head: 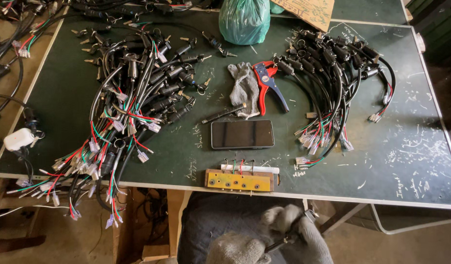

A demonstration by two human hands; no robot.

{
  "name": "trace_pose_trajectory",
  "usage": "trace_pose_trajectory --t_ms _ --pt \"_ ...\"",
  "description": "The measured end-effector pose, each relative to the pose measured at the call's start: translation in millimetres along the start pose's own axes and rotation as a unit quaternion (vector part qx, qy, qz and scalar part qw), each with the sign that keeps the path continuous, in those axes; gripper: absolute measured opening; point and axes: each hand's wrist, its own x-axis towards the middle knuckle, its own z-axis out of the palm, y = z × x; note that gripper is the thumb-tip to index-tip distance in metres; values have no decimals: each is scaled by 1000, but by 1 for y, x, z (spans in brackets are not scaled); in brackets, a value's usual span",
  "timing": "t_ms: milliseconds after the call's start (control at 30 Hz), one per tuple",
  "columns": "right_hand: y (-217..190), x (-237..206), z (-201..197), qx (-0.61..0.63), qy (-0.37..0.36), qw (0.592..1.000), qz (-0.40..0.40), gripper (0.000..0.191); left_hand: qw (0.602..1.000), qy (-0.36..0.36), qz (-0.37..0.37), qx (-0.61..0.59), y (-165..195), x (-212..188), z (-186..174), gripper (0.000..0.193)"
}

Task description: The person repeatedly strips wire ends, inserts them into a yellow terminal block, and secures them with a screwdriver. They handle multiple wire harnesses with connectors, placing completed units aside on the table.

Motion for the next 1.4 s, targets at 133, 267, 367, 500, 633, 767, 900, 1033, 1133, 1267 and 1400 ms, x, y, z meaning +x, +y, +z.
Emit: trace_pose_trajectory --t_ms 133,267,367,500,633,767,900,1033,1133,1267,1400 --pt "-7 5 21 206 -106 971 -52 38 998 4 12 55 3 5 -2 23" --pt "-2 0 27 197 12 972 -124 36 986 -57 -29 151 1 16 -4 27" --pt "-9 0 18 252 -241 937 32 49 946 -152 -272 91 1 16 -5 32" --pt "-15 10 4 358 -276 891 -35 42 946 184 -7 265 8 -6 -17 37" --pt "-14 6 -5 317 -253 912 -55 27 955 184 40 227 14 -10 -31 56" --pt "-3 -3 -7 180 -270 943 -67 14 947 284 -147 -17 31 -1 -34 47" --pt "0 -4 -3 -69 -346 932 -80 14 866 318 -294 -250 35 9 -40 49" --pt "-8 -13 10 -175 -296 925 161 17 866 314 -283 -269 36 12 -42 48" --pt "-5 -17 22 -255 -180 925 217 13 889 292 -228 -270 38 12 -38 19" --pt "7 -13 34 -267 -20 958 99 14 937 226 -219 -154 40 9 -35 12" --pt "4 -9 38 -300 -17 953 36 30 969 153 -189 -54 41 6 -29 16"
